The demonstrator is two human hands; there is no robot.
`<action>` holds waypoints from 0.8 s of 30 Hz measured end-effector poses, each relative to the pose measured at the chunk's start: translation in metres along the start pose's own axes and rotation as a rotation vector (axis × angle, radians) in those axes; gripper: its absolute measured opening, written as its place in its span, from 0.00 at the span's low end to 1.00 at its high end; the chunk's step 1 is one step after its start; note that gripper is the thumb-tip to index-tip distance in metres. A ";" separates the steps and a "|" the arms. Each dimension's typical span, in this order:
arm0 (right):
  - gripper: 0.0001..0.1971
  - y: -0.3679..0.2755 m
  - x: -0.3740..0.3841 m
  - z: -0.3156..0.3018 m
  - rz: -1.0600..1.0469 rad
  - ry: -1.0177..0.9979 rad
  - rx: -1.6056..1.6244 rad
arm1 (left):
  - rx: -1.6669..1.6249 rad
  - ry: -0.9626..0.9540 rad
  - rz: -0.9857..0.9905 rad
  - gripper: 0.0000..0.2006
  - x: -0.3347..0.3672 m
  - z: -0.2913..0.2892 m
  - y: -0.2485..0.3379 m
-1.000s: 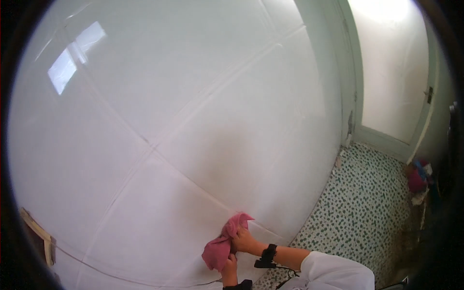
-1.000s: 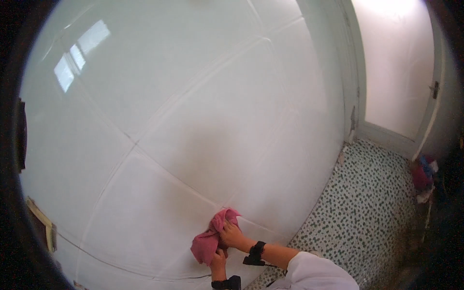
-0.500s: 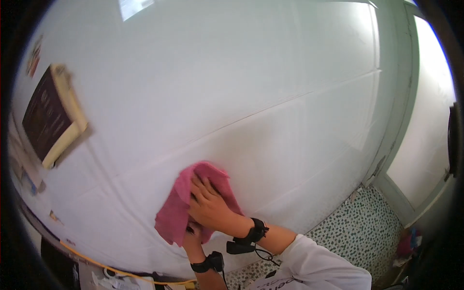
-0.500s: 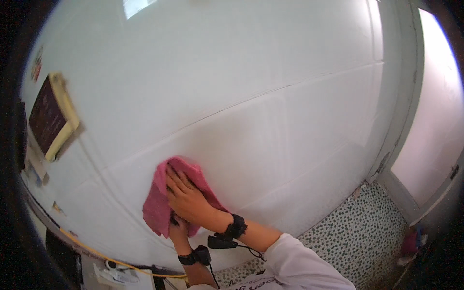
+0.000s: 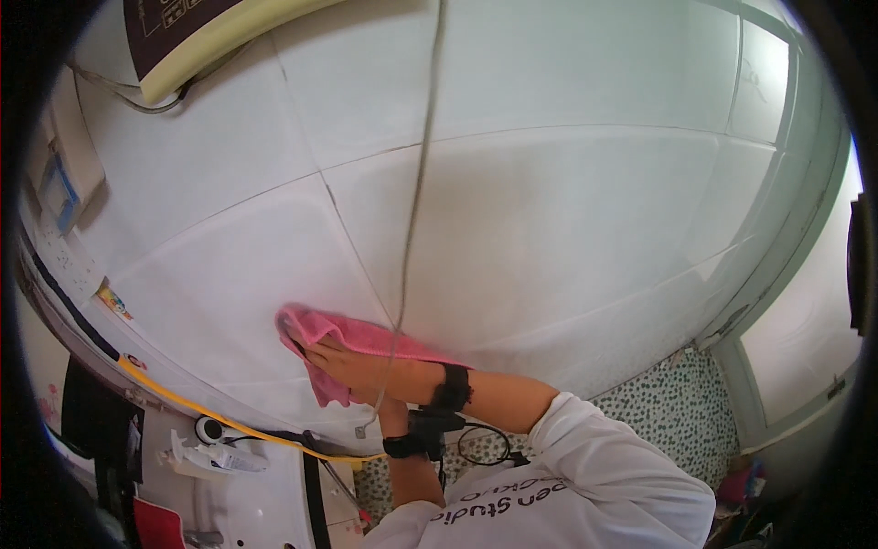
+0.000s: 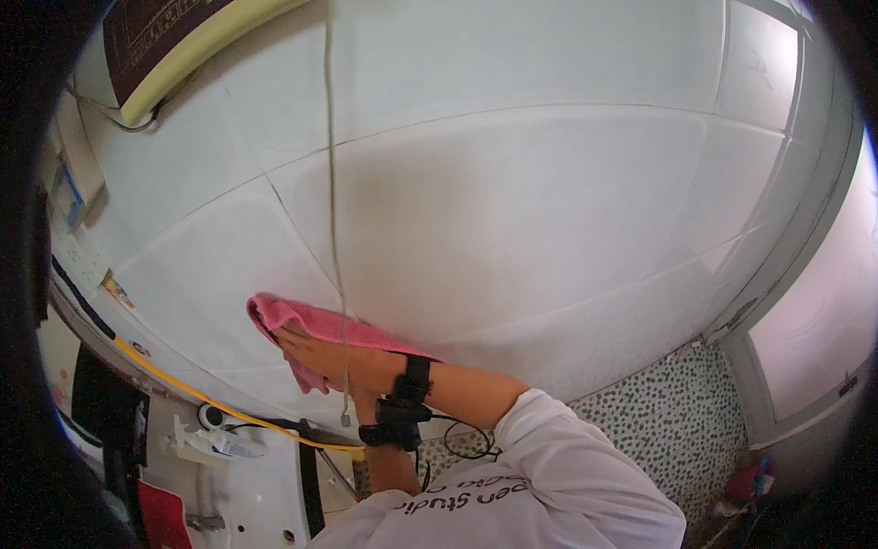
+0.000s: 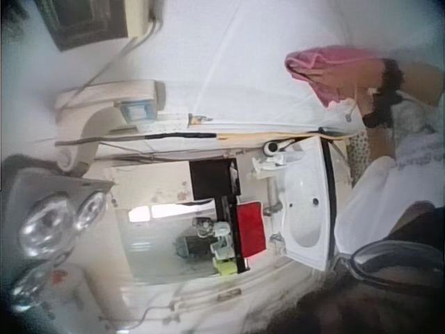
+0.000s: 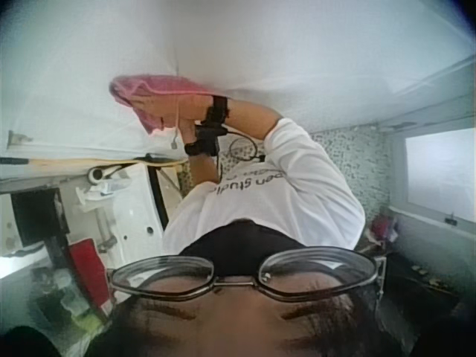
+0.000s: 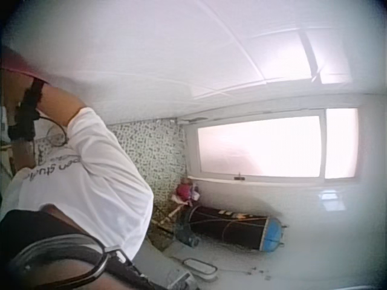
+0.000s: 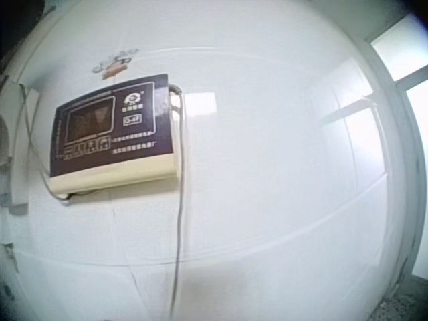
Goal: The person wipes down the ceiling, tiled wall, glass door, and bathroom cabinet with a cloth.
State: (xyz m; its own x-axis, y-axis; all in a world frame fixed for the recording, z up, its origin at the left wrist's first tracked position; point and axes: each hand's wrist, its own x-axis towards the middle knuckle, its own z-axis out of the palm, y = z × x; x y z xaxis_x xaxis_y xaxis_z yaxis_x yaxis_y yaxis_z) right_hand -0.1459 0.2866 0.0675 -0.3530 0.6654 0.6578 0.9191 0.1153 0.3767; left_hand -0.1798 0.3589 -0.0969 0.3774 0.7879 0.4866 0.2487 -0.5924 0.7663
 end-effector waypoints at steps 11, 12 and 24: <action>0.20 0.015 -0.057 0.030 0.368 0.155 0.150 | -0.095 -0.168 0.204 0.19 -0.004 0.008 0.055; 0.21 0.016 -0.070 0.031 0.366 0.154 0.193 | -0.098 -0.184 0.227 0.20 -0.007 0.011 0.061; 0.13 0.087 -0.203 -0.096 0.478 0.383 -0.426 | -0.276 -0.430 0.487 0.17 -0.067 0.118 0.157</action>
State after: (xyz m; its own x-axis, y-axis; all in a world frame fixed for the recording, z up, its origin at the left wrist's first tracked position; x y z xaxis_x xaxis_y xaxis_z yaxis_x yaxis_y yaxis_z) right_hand -0.0112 0.0906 0.0297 -0.0395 0.2588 0.9651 0.8676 -0.4702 0.1616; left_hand -0.0605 0.1938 -0.0589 0.7215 0.2740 0.6359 -0.2516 -0.7519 0.6094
